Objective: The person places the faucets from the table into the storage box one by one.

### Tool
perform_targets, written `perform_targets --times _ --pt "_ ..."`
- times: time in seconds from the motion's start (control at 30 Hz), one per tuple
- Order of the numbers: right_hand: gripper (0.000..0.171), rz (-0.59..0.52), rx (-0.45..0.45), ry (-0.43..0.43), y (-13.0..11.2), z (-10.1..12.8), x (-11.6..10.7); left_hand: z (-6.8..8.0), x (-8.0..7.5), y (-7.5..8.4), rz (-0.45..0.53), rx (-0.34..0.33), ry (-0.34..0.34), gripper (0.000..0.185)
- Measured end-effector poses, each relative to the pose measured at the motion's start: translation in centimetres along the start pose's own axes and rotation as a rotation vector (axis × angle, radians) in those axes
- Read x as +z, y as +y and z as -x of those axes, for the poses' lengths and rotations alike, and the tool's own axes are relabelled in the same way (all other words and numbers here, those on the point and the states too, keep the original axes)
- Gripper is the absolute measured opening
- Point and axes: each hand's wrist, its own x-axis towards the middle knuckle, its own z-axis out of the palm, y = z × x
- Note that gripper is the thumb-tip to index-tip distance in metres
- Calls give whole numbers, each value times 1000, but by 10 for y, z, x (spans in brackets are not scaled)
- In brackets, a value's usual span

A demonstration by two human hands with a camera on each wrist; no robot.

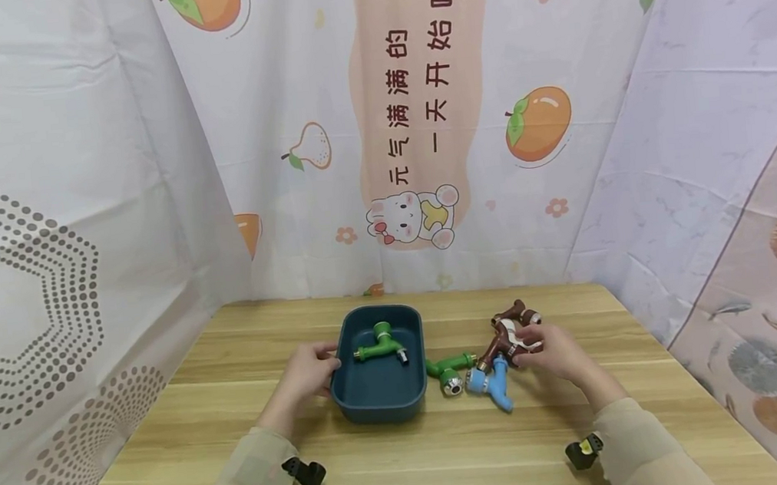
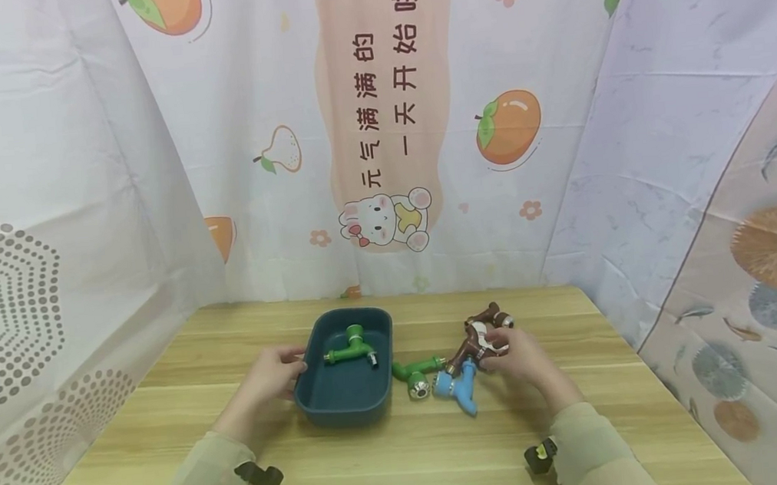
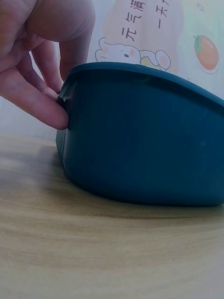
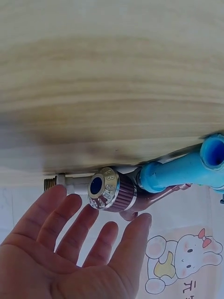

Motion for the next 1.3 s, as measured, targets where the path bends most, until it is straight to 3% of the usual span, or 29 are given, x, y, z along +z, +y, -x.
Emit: perform_targets --times 0.4,1.3 --pt "56 -1 61 -10 3 0 4 0 1 1 6 -19 -7 41" --pt "58 47 60 2 4 -2 11 0 0 3 26 -30 -9 43"
